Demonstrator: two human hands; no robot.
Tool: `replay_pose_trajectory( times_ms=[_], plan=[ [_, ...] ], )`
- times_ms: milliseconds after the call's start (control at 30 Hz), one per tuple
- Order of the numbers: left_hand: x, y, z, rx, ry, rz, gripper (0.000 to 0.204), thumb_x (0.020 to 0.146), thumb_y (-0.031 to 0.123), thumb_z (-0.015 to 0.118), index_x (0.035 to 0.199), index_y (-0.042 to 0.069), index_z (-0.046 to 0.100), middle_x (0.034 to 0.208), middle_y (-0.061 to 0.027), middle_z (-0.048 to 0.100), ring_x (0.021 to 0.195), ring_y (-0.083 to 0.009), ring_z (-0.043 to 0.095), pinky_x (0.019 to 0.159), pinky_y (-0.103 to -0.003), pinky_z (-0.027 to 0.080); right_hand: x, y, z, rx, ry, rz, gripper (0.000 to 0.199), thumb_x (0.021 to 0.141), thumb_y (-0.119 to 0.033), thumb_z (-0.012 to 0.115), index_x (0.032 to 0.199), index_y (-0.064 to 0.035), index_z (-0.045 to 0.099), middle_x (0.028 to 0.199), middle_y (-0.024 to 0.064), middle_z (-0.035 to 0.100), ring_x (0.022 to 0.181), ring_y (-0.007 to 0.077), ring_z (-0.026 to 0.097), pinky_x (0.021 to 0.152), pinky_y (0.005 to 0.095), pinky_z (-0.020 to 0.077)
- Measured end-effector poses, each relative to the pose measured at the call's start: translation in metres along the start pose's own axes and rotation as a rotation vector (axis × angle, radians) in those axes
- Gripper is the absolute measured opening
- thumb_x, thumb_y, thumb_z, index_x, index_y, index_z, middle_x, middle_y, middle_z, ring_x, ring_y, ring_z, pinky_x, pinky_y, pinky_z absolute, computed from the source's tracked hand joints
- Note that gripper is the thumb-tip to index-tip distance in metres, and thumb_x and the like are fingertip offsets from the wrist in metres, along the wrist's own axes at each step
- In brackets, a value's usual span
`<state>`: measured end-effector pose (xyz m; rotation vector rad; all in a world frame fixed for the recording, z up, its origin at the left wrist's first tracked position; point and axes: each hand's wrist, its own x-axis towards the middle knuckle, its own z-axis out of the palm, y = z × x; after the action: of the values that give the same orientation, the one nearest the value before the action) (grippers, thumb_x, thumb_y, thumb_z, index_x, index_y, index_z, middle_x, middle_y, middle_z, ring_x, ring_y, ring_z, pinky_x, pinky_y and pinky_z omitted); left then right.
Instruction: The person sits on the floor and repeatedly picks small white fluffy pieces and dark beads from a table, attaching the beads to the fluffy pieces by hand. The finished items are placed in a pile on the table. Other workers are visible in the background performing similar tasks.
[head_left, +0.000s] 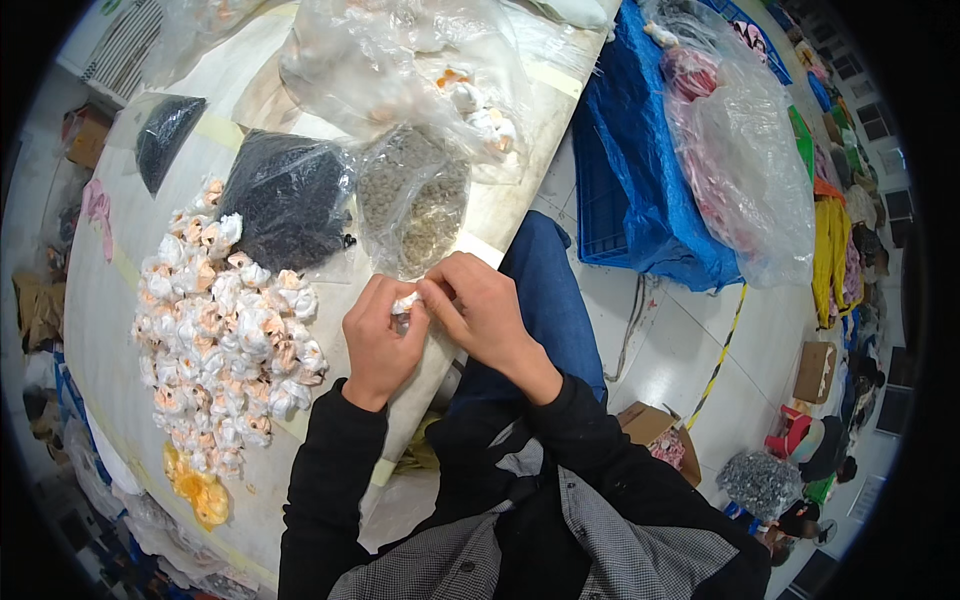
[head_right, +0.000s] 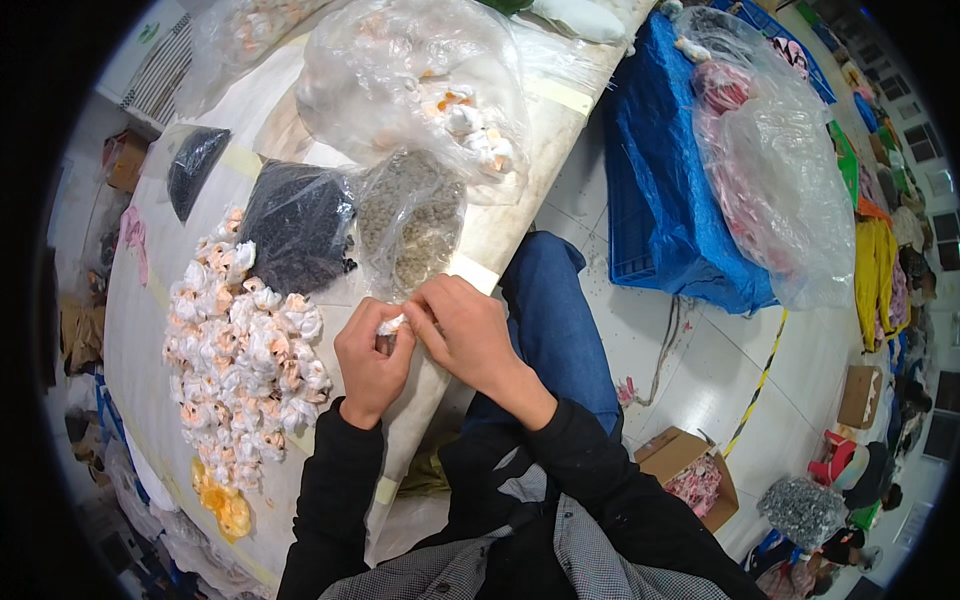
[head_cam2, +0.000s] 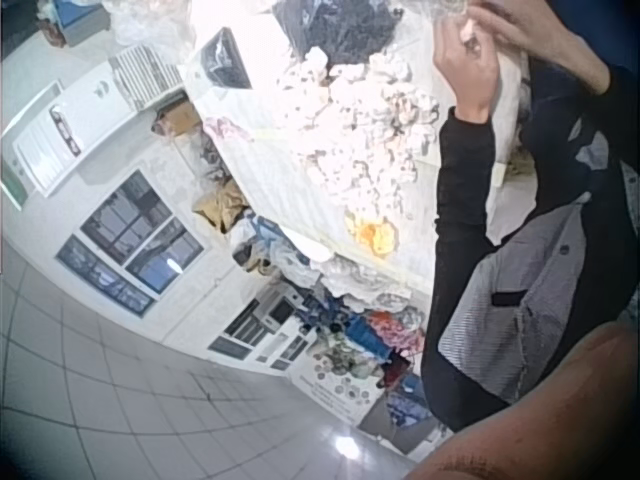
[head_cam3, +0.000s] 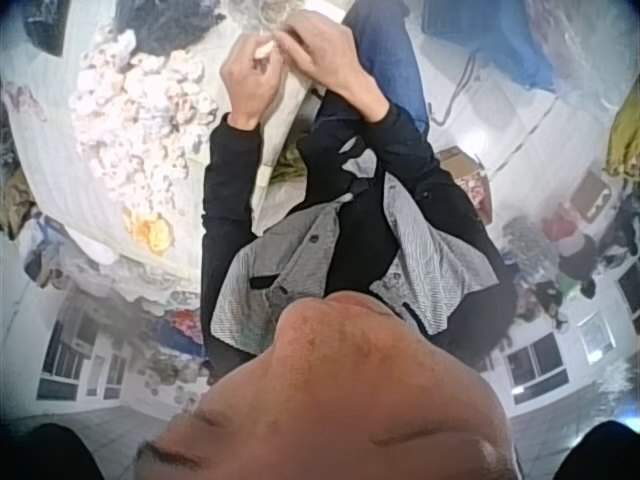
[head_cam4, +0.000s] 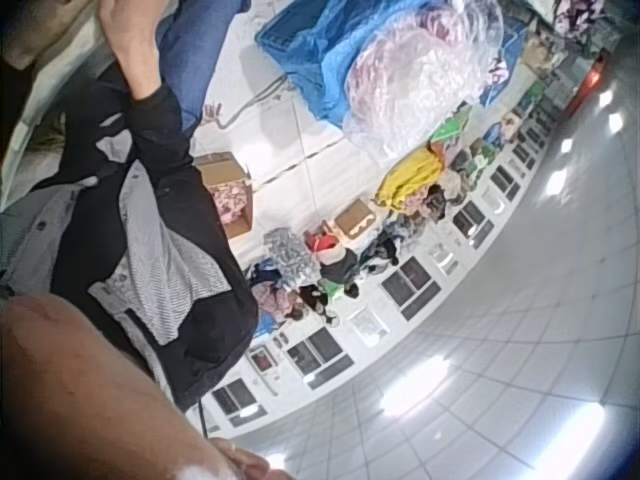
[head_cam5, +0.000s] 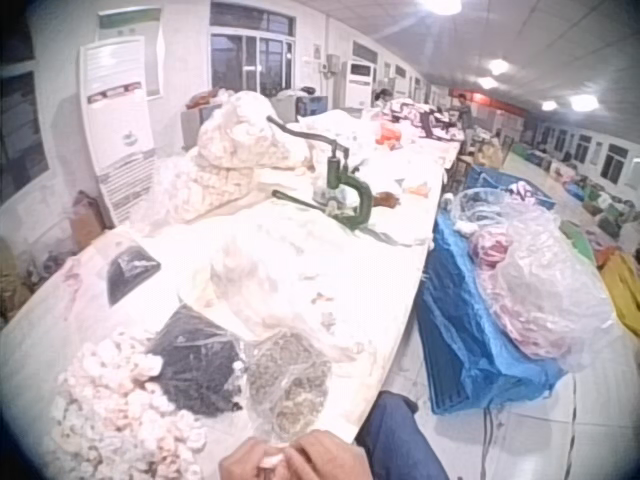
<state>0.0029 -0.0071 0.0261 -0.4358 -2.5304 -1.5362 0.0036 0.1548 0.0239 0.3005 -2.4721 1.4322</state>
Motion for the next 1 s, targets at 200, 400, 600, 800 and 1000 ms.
replay_pose_trajectory(
  times_ms=[200,400,600,800,1000],
  plan=[
    [0.001,-0.007,0.003,0.042,0.034,0.104,0.009,0.089,0.002,0.073,0.095,0.001,0.066,0.083,-0.0054,0.059,0.054,-0.0088,0.047,0.047,-0.027,0.035,-0.001,-0.001,-0.001,0.068,-0.016,0.044,0.013,0.095,-0.012,0.074,0.094,-0.0001,0.068,0.081,0.0098,0.065,0.063,0.0192,0.063,0.058,0.0305,0.0495],
    [0.003,-0.008,0.001,0.008,-0.037,0.003,0.014,0.087,0.001,0.075,0.099,0.001,0.068,0.085,-0.0035,0.059,0.054,-0.0060,0.043,0.049,-0.025,0.033,-0.001,-0.002,-0.004,0.233,-0.063,0.269,0.016,0.097,-0.016,0.069,0.091,-0.0012,0.067,0.078,0.0105,0.065,0.065,0.0248,0.063,0.061,0.0348,0.0500],
    [0.003,-0.001,-0.003,-0.054,-0.091,-0.147,0.014,0.088,-0.002,0.073,0.100,0.000,0.067,0.090,-0.0086,0.063,0.061,-0.0115,0.056,0.050,-0.029,0.041,-0.003,0.001,0.003,0.284,-0.033,0.290,0.018,0.099,-0.017,0.070,0.092,-0.0008,0.068,0.077,0.0104,0.066,0.061,0.0207,0.062,0.059,0.0336,0.0491],
    [-0.001,-0.009,0.000,-0.021,-0.021,-0.066,0.014,0.087,-0.003,0.073,0.097,-0.002,0.065,0.089,-0.0101,0.063,0.066,-0.0155,0.063,0.053,-0.028,0.049,-0.004,0.001,0.006,0.183,-0.010,0.193,0.016,0.098,-0.016,0.072,0.094,-0.0005,0.070,0.078,0.0101,0.067,0.062,0.0179,0.062,0.059,0.0324,0.0492],
    [0.001,-0.008,0.000,-0.039,0.014,-0.103,0.013,0.086,-0.003,0.073,0.095,-0.003,0.064,0.091,-0.0113,0.068,0.065,-0.0131,0.063,0.051,-0.028,0.049,0.013,0.024,-0.002,0.086,0.180,0.154,0.009,0.095,-0.011,0.074,0.096,-0.0018,0.074,0.076,0.0054,0.066,0.064,0.0112,0.059,0.058,0.0276,0.0468]
  ],
)
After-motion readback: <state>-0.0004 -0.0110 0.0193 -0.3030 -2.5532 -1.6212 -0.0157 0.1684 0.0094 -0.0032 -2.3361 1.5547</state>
